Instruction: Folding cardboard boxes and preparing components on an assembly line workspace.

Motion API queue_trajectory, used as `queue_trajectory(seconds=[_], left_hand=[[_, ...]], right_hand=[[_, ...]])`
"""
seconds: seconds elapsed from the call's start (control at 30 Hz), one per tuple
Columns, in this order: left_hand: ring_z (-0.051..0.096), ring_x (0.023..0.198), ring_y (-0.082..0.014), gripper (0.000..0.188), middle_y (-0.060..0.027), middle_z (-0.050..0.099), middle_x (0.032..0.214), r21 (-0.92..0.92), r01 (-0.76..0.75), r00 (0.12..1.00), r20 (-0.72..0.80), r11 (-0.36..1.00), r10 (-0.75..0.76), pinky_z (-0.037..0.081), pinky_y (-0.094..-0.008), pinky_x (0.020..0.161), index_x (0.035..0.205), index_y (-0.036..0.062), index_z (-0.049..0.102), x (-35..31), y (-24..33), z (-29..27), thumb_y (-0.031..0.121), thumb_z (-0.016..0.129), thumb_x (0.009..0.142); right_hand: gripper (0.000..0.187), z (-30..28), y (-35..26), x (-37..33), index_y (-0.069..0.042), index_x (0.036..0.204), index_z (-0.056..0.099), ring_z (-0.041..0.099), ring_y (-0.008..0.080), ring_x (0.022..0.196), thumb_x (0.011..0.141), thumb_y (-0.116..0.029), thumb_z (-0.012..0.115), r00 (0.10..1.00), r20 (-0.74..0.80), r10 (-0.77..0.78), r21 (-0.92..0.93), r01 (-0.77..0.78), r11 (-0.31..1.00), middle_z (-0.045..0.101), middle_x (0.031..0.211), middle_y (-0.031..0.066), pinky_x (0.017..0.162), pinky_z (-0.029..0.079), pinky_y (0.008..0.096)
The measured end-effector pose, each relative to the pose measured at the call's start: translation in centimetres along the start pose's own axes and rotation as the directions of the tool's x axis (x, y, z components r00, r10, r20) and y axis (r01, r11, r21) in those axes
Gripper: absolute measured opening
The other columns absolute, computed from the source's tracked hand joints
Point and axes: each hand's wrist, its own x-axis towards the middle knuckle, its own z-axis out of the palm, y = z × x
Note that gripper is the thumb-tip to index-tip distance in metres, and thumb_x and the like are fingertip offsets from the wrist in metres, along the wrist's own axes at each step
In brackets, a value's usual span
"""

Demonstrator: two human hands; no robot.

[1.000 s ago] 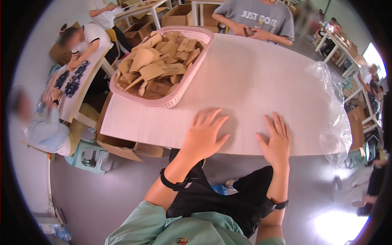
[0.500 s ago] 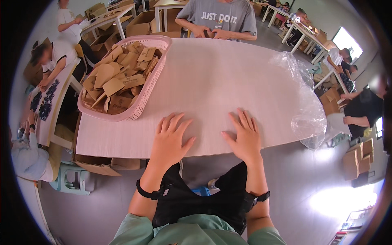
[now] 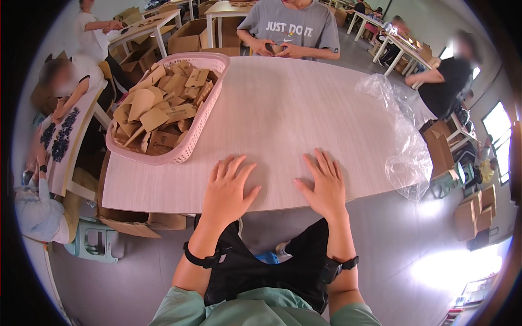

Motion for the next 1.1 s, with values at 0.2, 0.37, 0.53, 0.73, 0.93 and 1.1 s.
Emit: queue_trajectory(seconds=[0.2,0.37,0.53,0.73,0.93,1.1], left_hand=[[0.046,0.13,-0.0359,0.045,-0.0095,0.052,0.139,-0.001,-0.003,1.0,-0.009,1.0,0.003,0.038,-0.0476,0.109,0.124,0.0126,0.062,-0.02,0.06,-0.13,0.027,0.073,0.083],[0.046,0.129,-0.0361,0.045,-0.0103,0.052,0.137,0.002,0.015,1.0,-0.015,1.0,-0.015,0.039,-0.0476,0.108,0.124,0.0123,0.062,0.03,-0.04,-0.05,0.027,0.074,0.083],[0.047,0.128,-0.0346,0.046,-0.0108,0.053,0.136,-0.03,0.007,0.999,-0.042,1.0,-0.009,0.039,-0.0475,0.108,0.124,0.0113,0.062,-0.25,-0.31,0.33,0.027,0.074,0.082],[0.045,0.132,-0.0338,0.047,-0.0105,0.052,0.136,-0.022,-0.013,0.996,-0.084,1.0,0.011,0.036,-0.0498,0.111,0.125,0.0117,0.061,-0.49,-0.64,0.69,0.03,0.073,0.084],[0.045,0.132,-0.0334,0.046,-0.0115,0.052,0.136,-0.012,-0.022,0.996,-0.088,1.0,0.021,0.036,-0.0499,0.112,0.126,0.0119,0.06,-0.63,-0.71,0.7,0.032,0.071,0.085],[0.045,0.132,-0.0335,0.046,-0.0124,0.052,0.136,-0.021,-0.026,0.995,-0.094,0.999,0.024,0.035,-0.0496,0.112,0.126,0.0116,0.06,-0.63,-0.73,0.66,0.032,0.071,0.086]], right_hand=[[0.059,-0.17,-0.09,0.01,-0.015,0.139,0.057,0.036,0.0309,0.144,0.088,-0.043,0.066,1.0,-0.014,-0.014,0.008,0.014,1.0,0.042,0.154,0.0112,0.12,0.025,0.0471],[0.06,-0.13,0.07,-0.02,-0.014,0.14,0.056,0.034,0.031,0.145,0.089,-0.043,0.066,1.0,0.013,-0.01,0.0,0.01,1.0,0.04,0.155,0.0114,0.12,0.023,0.0464],[0.06,0.07,0.07,0.08,-0.012,0.142,0.054,0.033,0.0305,0.146,0.09,-0.04,0.066,0.998,0.039,-0.042,-0.002,0.042,0.999,0.04,0.156,0.012,0.121,0.022,0.0463],[0.058,-0.01,-0.29,-0.01,-0.013,0.141,0.055,0.034,0.0304,0.145,0.089,-0.035,0.068,1.0,0.026,-0.01,-0.003,0.01,1.0,0.042,0.155,0.0115,0.121,0.022,0.047],[0.058,0.01,-0.38,0.0,-0.013,0.141,0.054,0.034,0.0302,0.145,0.088,-0.034,0.068,1.0,0.029,-0.007,0.001,0.007,1.0,0.041,0.155,0.011,0.121,0.022,0.047],[0.059,0.0,-0.37,-0.06,-0.013,0.142,0.054,0.034,0.0299,0.145,0.088,-0.033,0.068,1.0,0.028,-0.004,-0.002,0.004,1.0,0.041,0.156,0.0105,0.121,0.021,0.0468]])
